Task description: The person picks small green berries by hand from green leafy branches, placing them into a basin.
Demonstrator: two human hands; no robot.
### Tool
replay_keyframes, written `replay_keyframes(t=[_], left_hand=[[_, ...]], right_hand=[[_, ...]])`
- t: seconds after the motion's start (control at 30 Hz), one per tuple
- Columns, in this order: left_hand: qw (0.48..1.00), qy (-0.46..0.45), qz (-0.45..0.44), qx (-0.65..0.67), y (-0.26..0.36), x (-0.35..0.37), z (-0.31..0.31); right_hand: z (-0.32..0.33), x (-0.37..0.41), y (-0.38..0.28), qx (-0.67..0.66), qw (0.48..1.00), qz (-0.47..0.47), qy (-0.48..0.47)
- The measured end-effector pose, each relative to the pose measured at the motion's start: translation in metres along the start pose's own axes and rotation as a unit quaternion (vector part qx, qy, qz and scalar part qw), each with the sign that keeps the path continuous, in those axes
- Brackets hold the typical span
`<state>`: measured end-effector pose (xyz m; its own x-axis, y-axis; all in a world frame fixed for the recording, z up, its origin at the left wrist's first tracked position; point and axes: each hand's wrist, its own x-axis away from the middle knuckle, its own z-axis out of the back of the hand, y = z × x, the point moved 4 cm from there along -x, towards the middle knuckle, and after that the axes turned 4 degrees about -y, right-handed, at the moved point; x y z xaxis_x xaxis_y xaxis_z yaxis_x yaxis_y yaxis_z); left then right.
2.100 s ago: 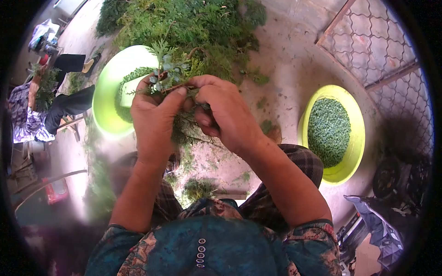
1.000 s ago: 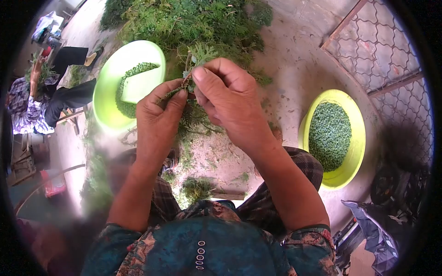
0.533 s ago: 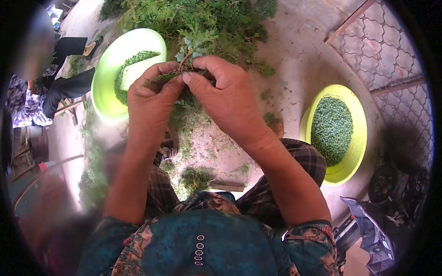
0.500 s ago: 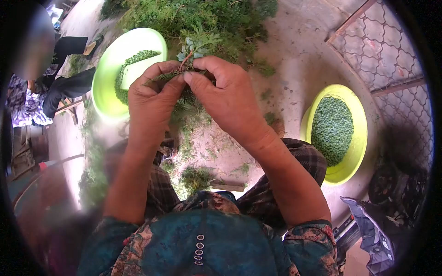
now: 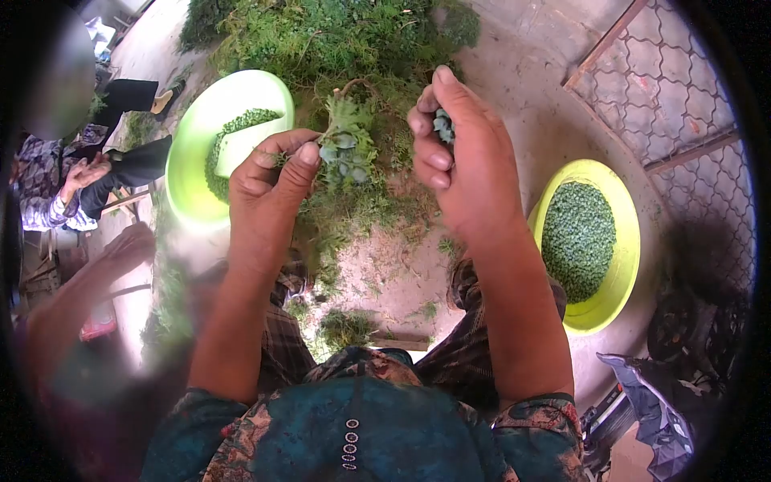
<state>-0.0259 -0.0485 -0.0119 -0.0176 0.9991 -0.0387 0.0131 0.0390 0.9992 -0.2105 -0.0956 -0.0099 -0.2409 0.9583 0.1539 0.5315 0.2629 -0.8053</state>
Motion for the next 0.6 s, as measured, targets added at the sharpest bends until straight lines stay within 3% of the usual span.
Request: replay_keyframes(t=[0.03, 0.1, 0.27, 0.37, 0.47, 0.53, 0.6], left_hand=[[1.000, -0.004, -0.019, -0.005, 0.002, 0.001, 0.000], [0.999, -0.011, -0.038, -0.008, 0.003, 0.001, -0.001], [0.964, -0.084, -0.214, -0.132, 0.013, 0.003, -0.005], [0.980, -0.068, -0.152, -0.107, 0.010, 0.003, -0.003], [0.977, -0.074, -0.139, -0.143, 0.007, 0.003, 0.000], [0.962, -0.063, -0.150, -0.218, 0.006, 0.002, 0.003], [0.944, -0.063, -0.163, -0.279, 0.005, 0.002, 0.003]], right_hand=[[0.000, -0.001, 0.001, 0.000, 1.000, 0.000, 0.000], [-0.005, -0.001, 0.003, 0.150, 0.989, -0.011, 0.006], [-0.024, 0.007, 0.019, 0.199, 0.972, -0.110, -0.063], [-0.033, 0.013, 0.029, 0.172, 0.959, -0.172, -0.147], [-0.039, 0.009, 0.031, 0.263, 0.957, -0.059, -0.107], [-0.037, 0.010, 0.026, 0.225, 0.967, -0.106, -0.063], [-0.035, 0.009, 0.022, 0.202, 0.975, -0.086, -0.030]])
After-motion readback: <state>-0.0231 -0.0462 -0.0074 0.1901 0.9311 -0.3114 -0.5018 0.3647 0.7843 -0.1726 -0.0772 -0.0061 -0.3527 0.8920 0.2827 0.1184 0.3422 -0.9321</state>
